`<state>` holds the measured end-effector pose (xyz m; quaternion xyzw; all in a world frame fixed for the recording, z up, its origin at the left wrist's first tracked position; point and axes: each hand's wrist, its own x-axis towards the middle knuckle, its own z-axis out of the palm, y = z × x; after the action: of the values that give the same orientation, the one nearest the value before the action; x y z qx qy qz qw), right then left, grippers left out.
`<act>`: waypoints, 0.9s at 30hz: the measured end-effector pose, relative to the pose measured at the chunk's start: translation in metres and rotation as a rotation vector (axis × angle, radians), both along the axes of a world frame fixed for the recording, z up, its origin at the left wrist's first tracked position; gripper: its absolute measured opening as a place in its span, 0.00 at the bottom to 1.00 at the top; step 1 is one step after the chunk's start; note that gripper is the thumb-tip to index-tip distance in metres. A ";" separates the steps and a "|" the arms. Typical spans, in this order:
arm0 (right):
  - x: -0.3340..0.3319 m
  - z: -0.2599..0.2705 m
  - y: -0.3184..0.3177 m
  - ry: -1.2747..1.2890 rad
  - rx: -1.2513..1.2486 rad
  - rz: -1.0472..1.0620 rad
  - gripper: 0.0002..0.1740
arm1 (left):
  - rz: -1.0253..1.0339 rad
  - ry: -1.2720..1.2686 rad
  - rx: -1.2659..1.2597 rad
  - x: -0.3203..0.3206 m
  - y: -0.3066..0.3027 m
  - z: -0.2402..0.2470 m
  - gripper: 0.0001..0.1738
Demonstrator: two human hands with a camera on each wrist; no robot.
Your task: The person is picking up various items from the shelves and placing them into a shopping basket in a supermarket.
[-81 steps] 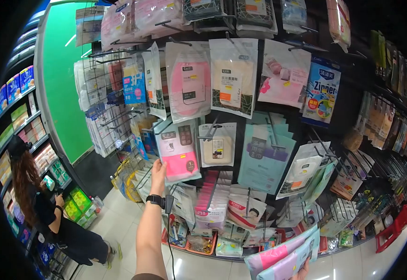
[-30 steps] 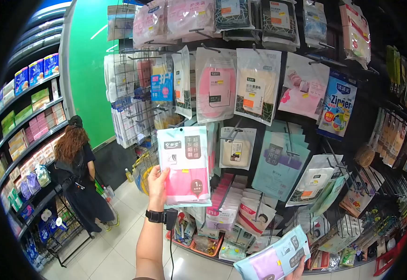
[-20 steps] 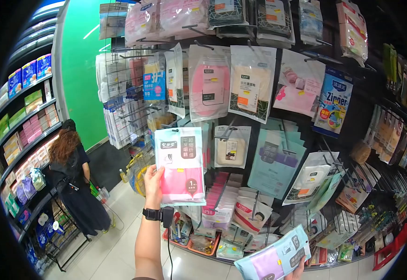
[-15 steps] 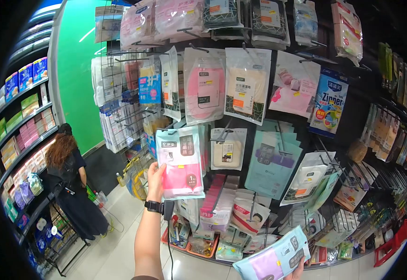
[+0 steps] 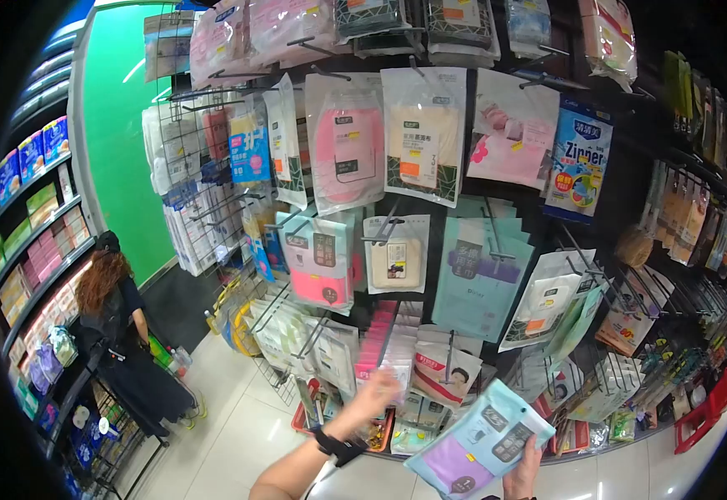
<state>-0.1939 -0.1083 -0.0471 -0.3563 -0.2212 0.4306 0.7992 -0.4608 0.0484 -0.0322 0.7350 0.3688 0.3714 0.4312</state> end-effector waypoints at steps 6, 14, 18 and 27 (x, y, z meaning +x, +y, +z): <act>-0.045 0.002 0.019 -0.149 -0.003 0.200 0.15 | -0.032 -0.320 -0.387 0.038 -0.056 -0.025 0.27; -0.061 0.023 0.023 -0.111 0.027 0.368 0.25 | 0.568 -0.716 -0.099 -0.071 -0.006 0.049 0.12; -0.050 0.016 0.020 -0.200 0.016 0.460 0.26 | 0.725 -0.757 0.154 -0.130 0.038 0.101 0.11; -0.046 0.010 0.012 -0.149 -0.109 0.401 0.22 | 0.600 -0.835 0.132 -0.166 0.094 0.146 0.12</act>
<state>-0.2394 -0.0958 -0.0370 -0.3790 -0.3225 0.5646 0.6585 -0.6273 0.1420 0.1136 0.4117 0.3355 0.7629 0.3687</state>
